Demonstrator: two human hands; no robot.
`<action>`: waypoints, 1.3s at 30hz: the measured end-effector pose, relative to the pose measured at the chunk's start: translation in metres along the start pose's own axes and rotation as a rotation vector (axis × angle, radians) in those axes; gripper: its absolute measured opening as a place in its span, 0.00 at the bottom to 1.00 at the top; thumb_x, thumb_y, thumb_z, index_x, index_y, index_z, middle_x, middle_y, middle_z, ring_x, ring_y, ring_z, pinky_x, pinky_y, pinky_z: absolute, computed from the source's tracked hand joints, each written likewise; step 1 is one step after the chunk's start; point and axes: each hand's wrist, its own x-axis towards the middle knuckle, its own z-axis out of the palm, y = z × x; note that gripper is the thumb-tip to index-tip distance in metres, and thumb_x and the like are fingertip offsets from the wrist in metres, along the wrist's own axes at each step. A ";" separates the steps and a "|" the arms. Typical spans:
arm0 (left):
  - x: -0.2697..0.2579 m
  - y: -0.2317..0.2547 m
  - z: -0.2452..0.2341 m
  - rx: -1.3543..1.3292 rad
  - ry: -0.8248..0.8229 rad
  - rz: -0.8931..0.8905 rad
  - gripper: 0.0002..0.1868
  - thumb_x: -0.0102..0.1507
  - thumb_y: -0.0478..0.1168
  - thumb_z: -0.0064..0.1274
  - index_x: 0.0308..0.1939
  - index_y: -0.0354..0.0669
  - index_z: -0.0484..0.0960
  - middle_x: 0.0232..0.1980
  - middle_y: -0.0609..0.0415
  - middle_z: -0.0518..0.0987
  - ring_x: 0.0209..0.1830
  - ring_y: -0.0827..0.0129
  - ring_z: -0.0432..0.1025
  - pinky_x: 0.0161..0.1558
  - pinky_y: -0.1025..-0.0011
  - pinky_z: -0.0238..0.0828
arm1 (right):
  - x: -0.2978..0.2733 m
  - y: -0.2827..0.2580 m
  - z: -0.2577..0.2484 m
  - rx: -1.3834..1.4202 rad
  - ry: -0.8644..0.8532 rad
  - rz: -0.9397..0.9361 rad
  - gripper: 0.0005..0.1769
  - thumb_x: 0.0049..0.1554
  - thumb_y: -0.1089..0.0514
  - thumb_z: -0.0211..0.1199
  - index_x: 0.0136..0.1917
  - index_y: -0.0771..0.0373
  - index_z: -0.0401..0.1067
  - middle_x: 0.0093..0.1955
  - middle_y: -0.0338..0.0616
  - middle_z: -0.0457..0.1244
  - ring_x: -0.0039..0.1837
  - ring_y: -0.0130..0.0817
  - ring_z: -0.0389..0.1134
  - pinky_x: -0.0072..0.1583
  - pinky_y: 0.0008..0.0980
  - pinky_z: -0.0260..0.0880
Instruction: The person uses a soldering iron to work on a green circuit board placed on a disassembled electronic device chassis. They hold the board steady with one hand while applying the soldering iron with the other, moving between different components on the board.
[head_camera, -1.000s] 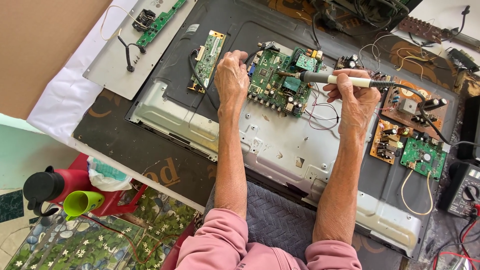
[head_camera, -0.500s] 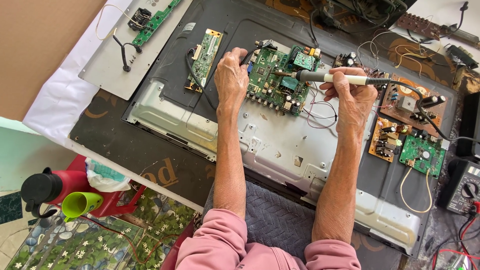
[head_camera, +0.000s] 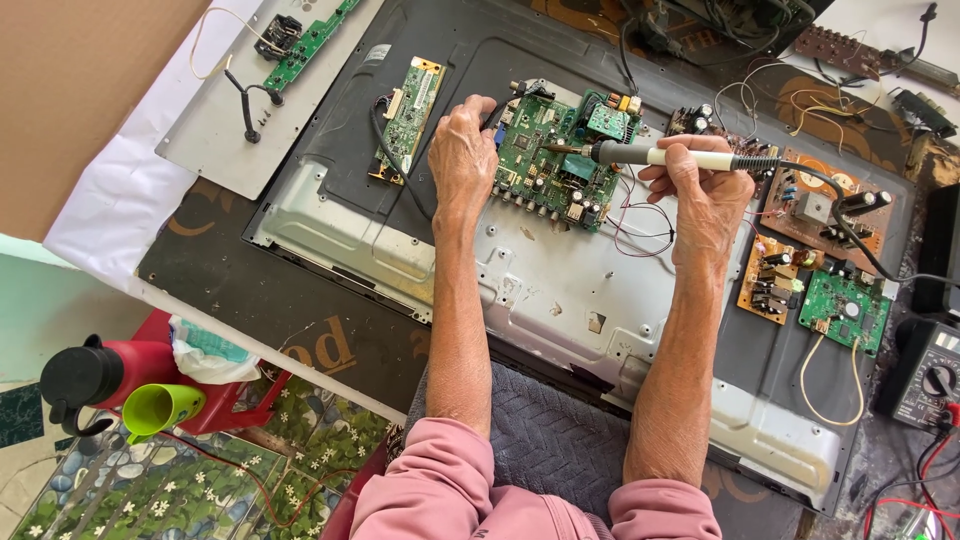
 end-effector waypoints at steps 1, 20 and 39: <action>0.000 0.000 0.000 -0.001 0.001 0.006 0.19 0.61 0.27 0.58 0.56 0.43 0.80 0.51 0.48 0.85 0.51 0.55 0.77 0.45 0.59 0.79 | 0.000 -0.001 0.000 0.005 0.004 -0.002 0.11 0.69 0.53 0.61 0.54 0.64 0.74 0.41 0.49 0.70 0.41 0.29 0.72 0.43 0.21 0.75; -0.006 0.001 -0.005 -0.124 -0.006 0.029 0.17 0.64 0.29 0.52 0.56 0.46 0.78 0.47 0.40 0.83 0.51 0.41 0.76 0.50 0.42 0.75 | 0.007 0.014 -0.001 0.054 0.070 -0.111 0.11 0.69 0.57 0.64 0.54 0.70 0.75 0.36 0.58 0.69 0.36 0.28 0.70 0.39 0.25 0.76; -0.004 0.006 -0.014 -0.149 -0.080 -0.014 0.18 0.65 0.29 0.52 0.59 0.42 0.79 0.50 0.36 0.82 0.53 0.40 0.77 0.54 0.44 0.73 | 0.014 0.013 -0.029 -0.006 0.522 -0.168 0.12 0.68 0.53 0.62 0.50 0.64 0.75 0.32 0.52 0.67 0.32 0.25 0.66 0.32 0.21 0.72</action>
